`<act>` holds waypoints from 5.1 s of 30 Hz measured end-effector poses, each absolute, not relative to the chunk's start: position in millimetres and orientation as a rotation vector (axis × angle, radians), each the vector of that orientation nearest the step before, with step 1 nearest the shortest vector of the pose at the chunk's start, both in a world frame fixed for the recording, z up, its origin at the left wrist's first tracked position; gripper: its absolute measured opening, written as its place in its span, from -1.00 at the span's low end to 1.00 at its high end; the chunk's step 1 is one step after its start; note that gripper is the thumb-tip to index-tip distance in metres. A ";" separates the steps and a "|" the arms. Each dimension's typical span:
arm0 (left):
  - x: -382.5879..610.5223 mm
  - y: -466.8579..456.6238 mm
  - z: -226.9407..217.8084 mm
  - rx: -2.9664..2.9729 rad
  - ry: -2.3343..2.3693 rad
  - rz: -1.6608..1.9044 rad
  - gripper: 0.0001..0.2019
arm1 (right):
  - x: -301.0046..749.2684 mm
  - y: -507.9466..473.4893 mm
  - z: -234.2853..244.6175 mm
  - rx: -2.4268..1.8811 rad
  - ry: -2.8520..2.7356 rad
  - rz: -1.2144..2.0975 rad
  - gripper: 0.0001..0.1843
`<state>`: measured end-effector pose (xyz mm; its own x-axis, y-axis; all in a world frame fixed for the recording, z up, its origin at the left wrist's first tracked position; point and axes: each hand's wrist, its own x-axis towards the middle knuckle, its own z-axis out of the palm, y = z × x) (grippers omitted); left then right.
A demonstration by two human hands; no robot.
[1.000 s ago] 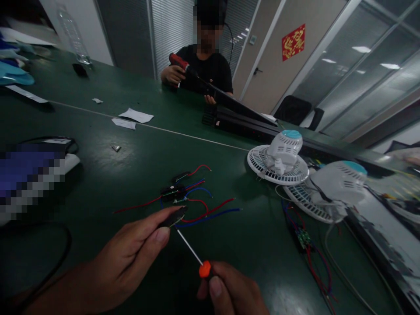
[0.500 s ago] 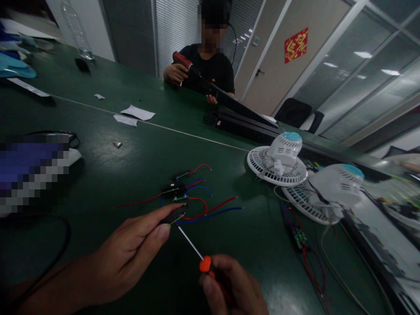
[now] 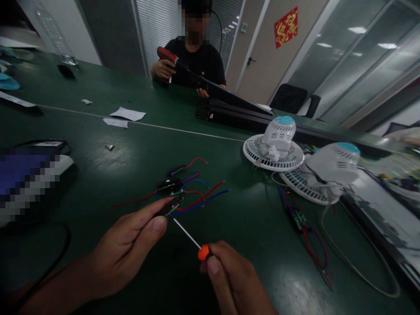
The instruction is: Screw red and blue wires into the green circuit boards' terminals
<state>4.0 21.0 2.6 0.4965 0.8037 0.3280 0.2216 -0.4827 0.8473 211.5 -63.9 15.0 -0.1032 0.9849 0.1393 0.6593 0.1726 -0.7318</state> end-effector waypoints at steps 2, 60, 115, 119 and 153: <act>4.2 21.2 1.3 1.981 0.809 0.985 -0.59 | 213.0 -63.4 16.3 -1.557 -1.852 0.698 -0.75; 4.8 17.7 -9.7 1.895 0.844 0.968 -0.61 | 208.9 -72.2 16.4 -1.735 -1.813 0.927 -0.86; 8.0 20.2 -3.8 1.937 0.890 0.923 -0.61 | 208.5 -69.7 22.8 -1.779 -1.880 0.916 -0.78; 6.7 20.3 -6.6 1.925 0.870 0.937 -0.60 | 210.1 -70.6 20.2 -1.791 -1.869 0.932 -0.78; 7.5 21.0 -5.1 1.970 0.846 0.935 -0.65 | 209.1 -69.2 28.8 -1.877 -1.857 1.064 -0.76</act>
<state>7.5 21.0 -5.1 0.5072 0.8039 0.3106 0.2286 -0.4730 0.8509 209.1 -69.2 28.8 -0.1058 0.9503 -0.2927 0.7331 -0.1244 -0.6687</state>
